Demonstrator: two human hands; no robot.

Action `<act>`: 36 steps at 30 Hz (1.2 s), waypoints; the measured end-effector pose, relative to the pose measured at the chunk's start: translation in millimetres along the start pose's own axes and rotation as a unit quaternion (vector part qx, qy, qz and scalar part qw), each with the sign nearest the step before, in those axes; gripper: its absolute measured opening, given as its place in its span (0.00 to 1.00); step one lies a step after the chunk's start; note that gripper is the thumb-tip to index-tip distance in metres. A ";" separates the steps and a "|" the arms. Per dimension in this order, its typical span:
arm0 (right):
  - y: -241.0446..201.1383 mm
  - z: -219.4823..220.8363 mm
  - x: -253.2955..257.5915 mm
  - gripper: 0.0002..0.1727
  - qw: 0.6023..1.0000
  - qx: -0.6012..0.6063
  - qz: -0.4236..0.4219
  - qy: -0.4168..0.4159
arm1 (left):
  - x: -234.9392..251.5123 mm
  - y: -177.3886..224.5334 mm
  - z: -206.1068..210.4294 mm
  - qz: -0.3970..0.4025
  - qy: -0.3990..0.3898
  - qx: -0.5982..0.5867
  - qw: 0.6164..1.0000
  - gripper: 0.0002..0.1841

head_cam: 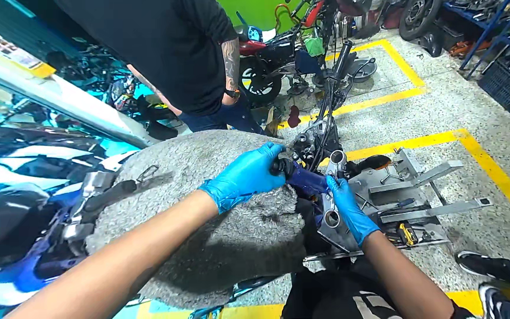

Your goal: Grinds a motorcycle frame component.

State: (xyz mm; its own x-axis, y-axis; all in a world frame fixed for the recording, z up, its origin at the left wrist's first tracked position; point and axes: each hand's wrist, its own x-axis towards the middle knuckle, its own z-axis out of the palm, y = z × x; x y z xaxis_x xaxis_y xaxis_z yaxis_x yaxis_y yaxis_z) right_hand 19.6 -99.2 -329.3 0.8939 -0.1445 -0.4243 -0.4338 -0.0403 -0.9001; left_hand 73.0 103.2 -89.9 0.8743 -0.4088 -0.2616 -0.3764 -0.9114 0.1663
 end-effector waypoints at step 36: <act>0.4 13.7 4.6 0.30 0.995 0.083 -0.020 0.049 | -1.2 -1.6 -5.7 -0.042 -0.043 -0.007 0.998 0.25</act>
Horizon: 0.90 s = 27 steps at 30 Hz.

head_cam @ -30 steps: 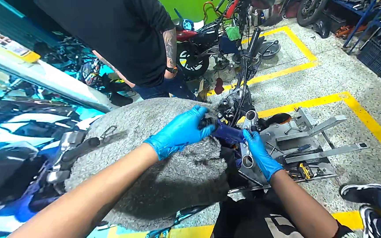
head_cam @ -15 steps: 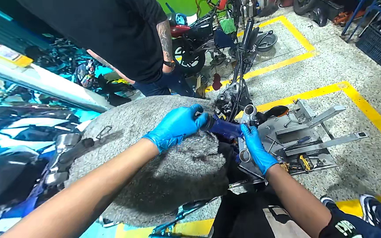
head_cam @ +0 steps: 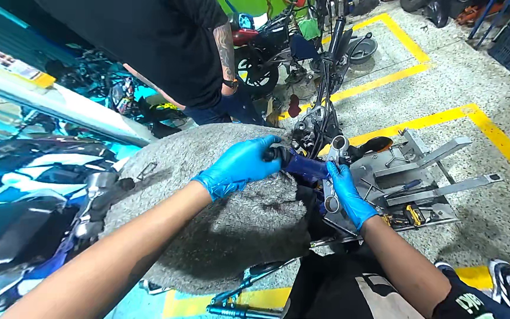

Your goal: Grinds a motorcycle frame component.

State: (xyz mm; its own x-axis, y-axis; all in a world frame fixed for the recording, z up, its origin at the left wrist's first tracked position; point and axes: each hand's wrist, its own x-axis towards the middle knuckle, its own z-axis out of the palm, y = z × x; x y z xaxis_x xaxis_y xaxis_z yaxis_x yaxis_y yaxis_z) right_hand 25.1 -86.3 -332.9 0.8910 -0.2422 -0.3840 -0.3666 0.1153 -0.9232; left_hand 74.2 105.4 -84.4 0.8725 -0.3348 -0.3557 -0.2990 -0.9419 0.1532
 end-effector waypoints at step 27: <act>2.6 -0.7 5.5 0.32 1.000 -0.015 0.004 -0.007 | 1.2 -5.6 -6.2 -0.068 0.024 -0.052 0.996 0.28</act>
State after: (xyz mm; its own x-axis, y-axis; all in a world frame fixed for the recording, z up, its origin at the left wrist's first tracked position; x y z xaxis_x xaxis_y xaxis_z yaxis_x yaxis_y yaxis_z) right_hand 28.8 -88.0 -337.4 0.8916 -0.2287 -0.3908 -0.3809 0.0877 -0.9204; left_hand 79.4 110.4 -80.0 0.9200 -0.2010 -0.3363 -0.1380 -0.9696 0.2021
